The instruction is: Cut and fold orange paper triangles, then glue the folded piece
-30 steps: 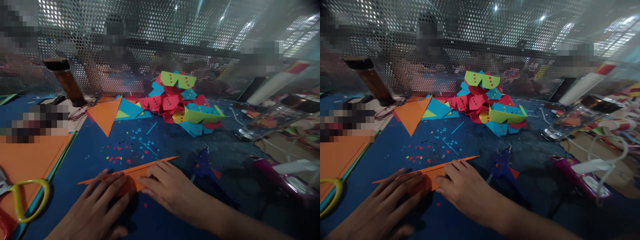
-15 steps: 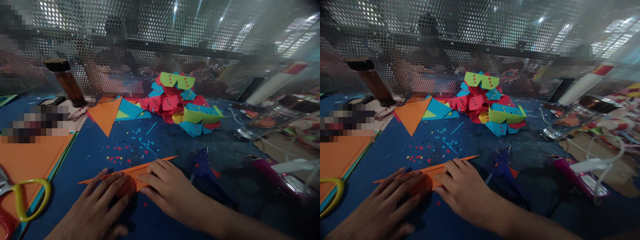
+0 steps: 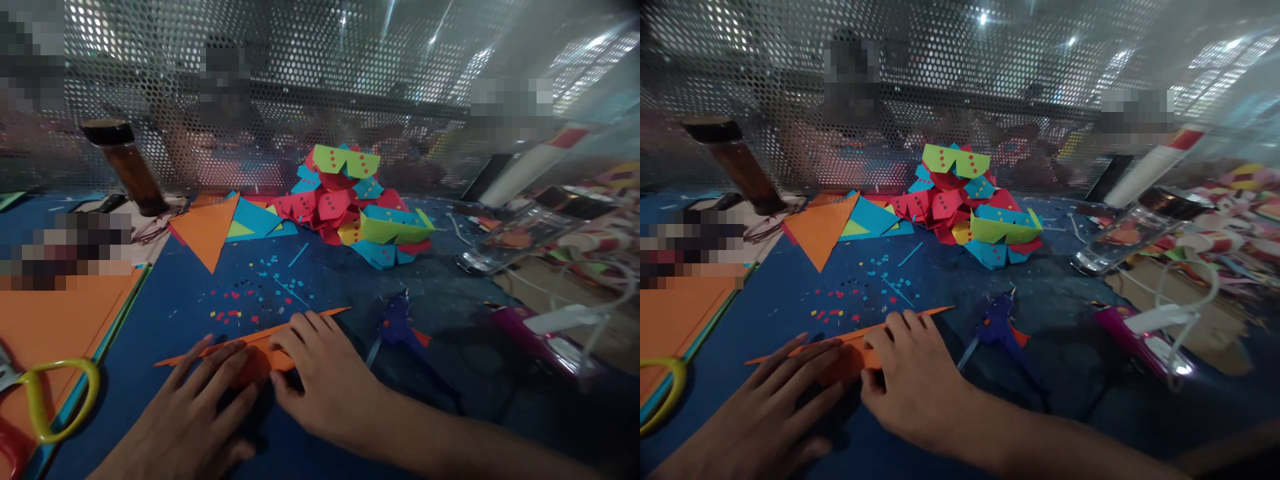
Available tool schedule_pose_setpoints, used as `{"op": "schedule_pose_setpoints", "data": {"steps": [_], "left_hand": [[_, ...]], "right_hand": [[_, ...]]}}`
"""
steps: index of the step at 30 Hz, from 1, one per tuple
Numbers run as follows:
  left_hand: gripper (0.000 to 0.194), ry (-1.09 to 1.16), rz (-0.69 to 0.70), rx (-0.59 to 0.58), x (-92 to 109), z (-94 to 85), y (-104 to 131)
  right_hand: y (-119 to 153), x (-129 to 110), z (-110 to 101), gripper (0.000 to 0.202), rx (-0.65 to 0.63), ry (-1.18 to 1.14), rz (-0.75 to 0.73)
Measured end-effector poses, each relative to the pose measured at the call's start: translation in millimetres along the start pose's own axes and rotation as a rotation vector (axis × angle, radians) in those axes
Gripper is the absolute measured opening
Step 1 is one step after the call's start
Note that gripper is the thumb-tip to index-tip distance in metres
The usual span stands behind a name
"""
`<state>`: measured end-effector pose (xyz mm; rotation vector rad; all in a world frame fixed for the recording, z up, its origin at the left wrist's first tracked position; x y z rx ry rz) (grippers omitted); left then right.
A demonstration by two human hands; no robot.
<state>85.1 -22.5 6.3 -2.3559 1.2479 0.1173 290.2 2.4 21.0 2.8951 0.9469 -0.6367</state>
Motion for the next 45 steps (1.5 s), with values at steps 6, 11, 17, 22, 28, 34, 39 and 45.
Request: {"op": "schedule_pose_setpoints", "data": {"steps": [6, 11, 17, 22, 28, 34, 39, 45], "left_hand": [[0.043, -0.014, 0.002, -0.005, -0.6, -3.1, 0.4], [0.039, -0.015, 0.008, -0.001, -2.3, -5.7, -2.5], [0.041, -0.014, 0.011, 0.013, -1.8, -6.3, -0.4], [0.042, 0.012, -0.022, 0.002, -0.5, -4.0, 0.1], [0.026, 0.286, -0.252, -0.098, 1.4, -2.3, 0.0], [0.013, 0.481, -0.473, -0.146, 5.0, -0.3, -13.0], [0.015, 0.504, -0.570, -0.134, 9.1, 5.3, -28.7], [0.013, 0.449, -0.611, -0.144, 12.6, 10.9, -31.9]], "right_hand": [[0.2, -0.3, -1.8, 0.022, -0.003, -0.042, 0.032], [0.6, 1.7, -7.5, 0.025, -0.039, -0.080, 0.050], [3.1, 7.7, -11.7, 0.040, -0.063, -0.115, 0.016], [5.1, 12.3, -12.6, 0.044, -0.086, -0.146, -0.009], [5.6, 13.1, -12.9, 0.040, -0.100, -0.137, -0.035], [6.2, 12.7, -13.2, 0.031, -0.084, -0.124, -0.058], [8.1, 11.6, -13.4, 0.028, -0.065, -0.088, -0.064], [9.5, 10.5, -12.9, 0.029, -0.055, -0.067, -0.080]]}}
Point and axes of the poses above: each hand's wrist, its own y-axis away from the middle knuckle, its own z-axis out of the palm, x = y × z, the point moved 1 cm from there along -y, towards the middle knuckle, and after that the axes turned 3 degrees about -y, right-handed, at the moved point
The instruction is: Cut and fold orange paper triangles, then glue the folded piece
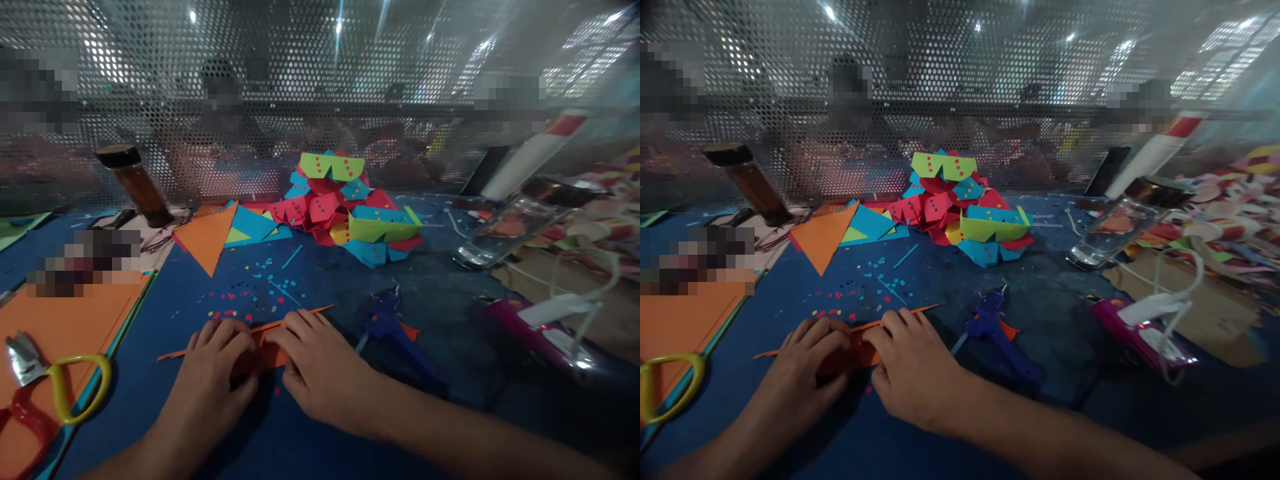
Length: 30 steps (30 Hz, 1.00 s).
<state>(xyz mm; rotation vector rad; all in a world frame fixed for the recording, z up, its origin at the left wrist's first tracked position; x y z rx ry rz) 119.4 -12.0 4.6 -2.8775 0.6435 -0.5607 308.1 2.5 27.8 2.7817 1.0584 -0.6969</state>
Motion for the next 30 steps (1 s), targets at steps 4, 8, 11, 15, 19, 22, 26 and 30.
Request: {"op": "schedule_pose_setpoints", "data": {"steps": [4, 8, 11, 15, 19, 22, 26, 30], "left_hand": [[0.017, 0.006, -0.023, -0.013, 1.3, -1.0, 0.9], [0.020, 0.033, -0.017, -0.032, -0.1, -2.8, 1.2], [0.023, 0.060, -0.006, -0.033, -2.3, -3.7, 2.0], [0.027, 0.080, 0.013, -0.035, -4.9, -4.4, 4.6], [0.031, 0.102, 0.032, -0.043, -6.5, -5.4, 6.7], [0.031, 0.112, 0.046, -0.033, -7.4, -6.7, 7.7], [0.034, 0.136, 0.066, -0.037, -10.4, -8.0, 10.1], [0.040, 0.170, 0.087, -0.052, -13.5, -10.0, 12.4]], "right_hand": [[0.1, 0.4, 0.6, 0.029, 0.003, 0.001, 0.002], [0.0, 0.5, 0.1, 0.029, -0.004, -0.005, 0.013], [-0.3, 0.3, -0.7, 0.030, -0.011, -0.002, 0.020], [-0.1, 0.2, -1.3, 0.032, -0.018, 0.003, 0.021], [0.2, 0.1, -1.8, 0.034, -0.029, 0.002, 0.020], [0.1, 0.1, -2.5, 0.034, -0.035, 0.000, 0.018], [-0.1, 0.6, -3.0, 0.036, -0.030, -0.010, 0.015], [0.0, 1.7, -1.9, 0.039, -0.016, -0.021, 0.007]]}}
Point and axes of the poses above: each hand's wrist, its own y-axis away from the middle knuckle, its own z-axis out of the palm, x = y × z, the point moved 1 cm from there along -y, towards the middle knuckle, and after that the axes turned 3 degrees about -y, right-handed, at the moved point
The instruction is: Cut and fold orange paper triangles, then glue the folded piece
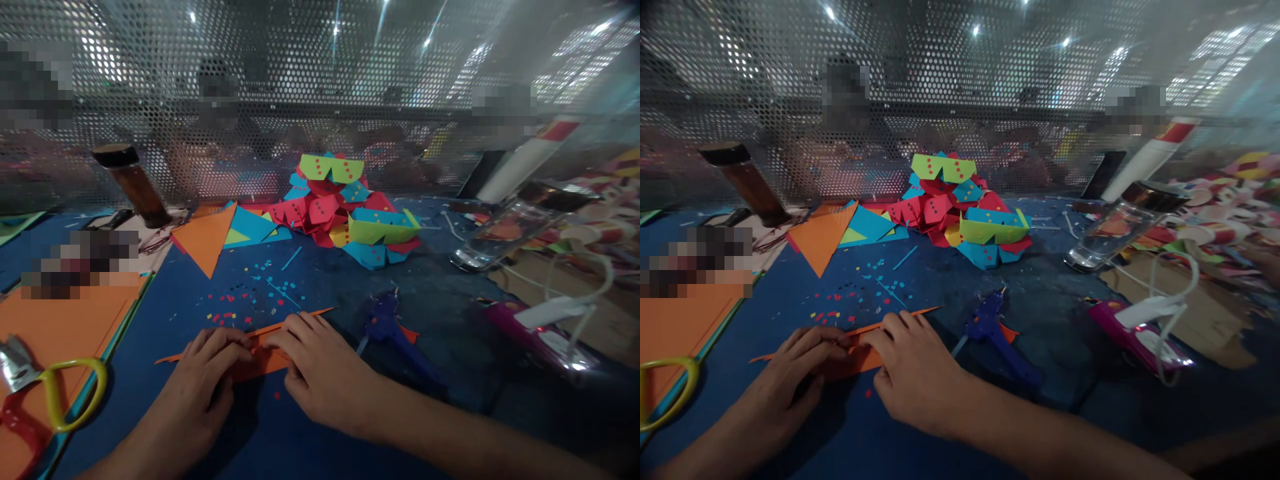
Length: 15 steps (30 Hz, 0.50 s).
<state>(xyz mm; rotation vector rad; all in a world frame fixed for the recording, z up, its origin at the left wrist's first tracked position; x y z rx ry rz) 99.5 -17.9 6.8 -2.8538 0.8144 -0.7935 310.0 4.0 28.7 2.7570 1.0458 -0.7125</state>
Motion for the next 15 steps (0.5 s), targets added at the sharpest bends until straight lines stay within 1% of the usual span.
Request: {"op": "schedule_pose_setpoints", "data": {"steps": [4, 7, 9, 11, 15], "left_hand": [[0.043, 0.005, 0.008, -0.003, 2.5, -3.0, -0.1], [0.043, -0.008, 0.019, 0.032, 4.9, -4.0, -1.8], [0.040, -0.002, 0.027, 0.062, 4.8, -3.8, -3.0], [0.038, 0.011, 0.034, 0.081, 3.3, -3.0, -3.8], [0.030, 0.011, 0.024, 0.125, -0.2, -2.8, -4.5]], "right_hand": [[-1.2, 3.3, 0.8, 0.034, 0.056, -0.030, -0.019], [-3.9, 8.6, -0.2, 0.024, 0.180, -0.006, -0.021], [-6.1, 13.1, -0.4, 0.022, 0.250, 0.075, -0.020], [-8.3, 17.3, 0.5, 0.021, 0.263, 0.169, -0.019], [-11.9, 21.9, 3.0, 0.019, 0.229, 0.271, -0.024]]}}
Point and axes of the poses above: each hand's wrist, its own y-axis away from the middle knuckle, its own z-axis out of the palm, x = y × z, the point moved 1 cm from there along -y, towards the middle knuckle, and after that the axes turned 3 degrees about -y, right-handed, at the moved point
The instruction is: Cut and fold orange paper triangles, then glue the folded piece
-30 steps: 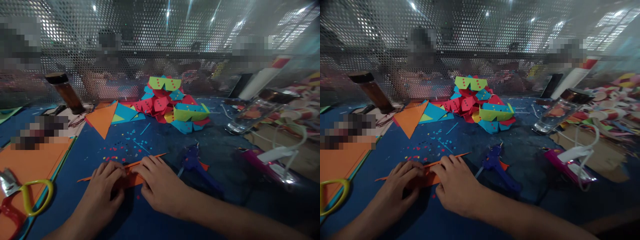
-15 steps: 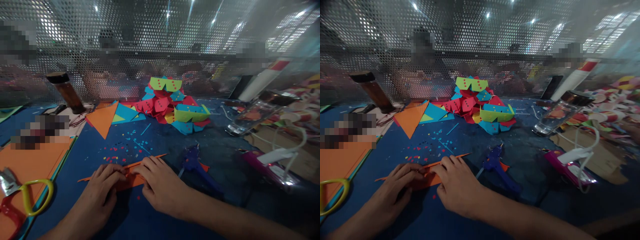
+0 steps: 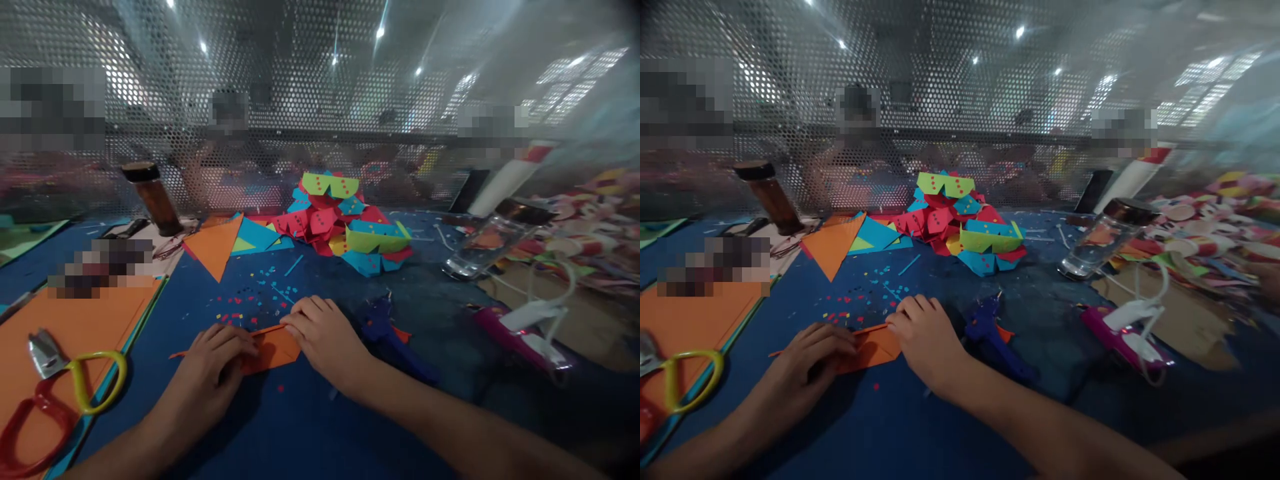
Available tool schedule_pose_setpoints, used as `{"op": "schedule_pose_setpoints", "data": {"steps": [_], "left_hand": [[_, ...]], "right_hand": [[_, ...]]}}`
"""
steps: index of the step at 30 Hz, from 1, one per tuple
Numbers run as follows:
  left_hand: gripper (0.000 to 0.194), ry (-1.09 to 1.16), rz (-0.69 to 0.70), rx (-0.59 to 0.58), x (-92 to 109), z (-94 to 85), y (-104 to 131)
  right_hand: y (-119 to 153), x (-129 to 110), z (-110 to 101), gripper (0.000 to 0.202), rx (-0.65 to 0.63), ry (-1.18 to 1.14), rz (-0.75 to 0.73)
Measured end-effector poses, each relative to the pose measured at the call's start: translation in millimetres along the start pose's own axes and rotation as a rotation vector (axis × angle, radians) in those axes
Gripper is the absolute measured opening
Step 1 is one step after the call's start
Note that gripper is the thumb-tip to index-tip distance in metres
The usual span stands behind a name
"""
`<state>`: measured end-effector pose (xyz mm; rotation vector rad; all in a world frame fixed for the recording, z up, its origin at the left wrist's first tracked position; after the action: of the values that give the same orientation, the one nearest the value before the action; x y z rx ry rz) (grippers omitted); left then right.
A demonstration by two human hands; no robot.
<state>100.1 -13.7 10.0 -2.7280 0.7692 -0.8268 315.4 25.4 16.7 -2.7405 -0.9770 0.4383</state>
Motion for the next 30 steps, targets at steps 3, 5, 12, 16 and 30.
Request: {"op": "schedule_pose_setpoints", "data": {"steps": [3, 5, 12, 16, 30], "left_hand": [[0.026, 0.005, -0.037, 0.009, -1.9, -1.5, -1.5], [0.024, 0.006, -0.079, 0.004, -4.8, -2.3, -3.2], [0.019, -0.156, -0.029, 0.051, -16.4, -1.7, -7.6], [0.018, -0.244, -0.037, 0.042, -11.7, -2.9, -8.2], [0.014, -0.185, -0.020, 0.145, -11.6, -1.6, -7.2]], "right_hand": [[-2.1, 0.0, 0.2, 0.016, -0.011, 0.014, 0.006], [-3.2, -0.3, -1.0, 0.014, -0.014, 0.000, 0.026], [-2.5, 0.3, -4.3, 0.008, 0.017, -0.038, -0.011], [-2.0, -1.8, -1.7, 0.012, 0.025, -0.026, -0.066], [-6.4, -9.5, -10.2, 0.016, 0.086, -0.093, -0.032]]}}
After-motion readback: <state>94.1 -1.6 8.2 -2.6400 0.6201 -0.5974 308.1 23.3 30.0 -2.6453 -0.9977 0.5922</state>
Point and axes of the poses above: each hand's wrist, its own y-axis away from the middle knuckle, its own z-axis out of the palm, x = y × z, the point moved 1 cm from there along -y, towards the middle knuckle, and after that the axes turned 3 degrees about -y, right-handed, at the moved point
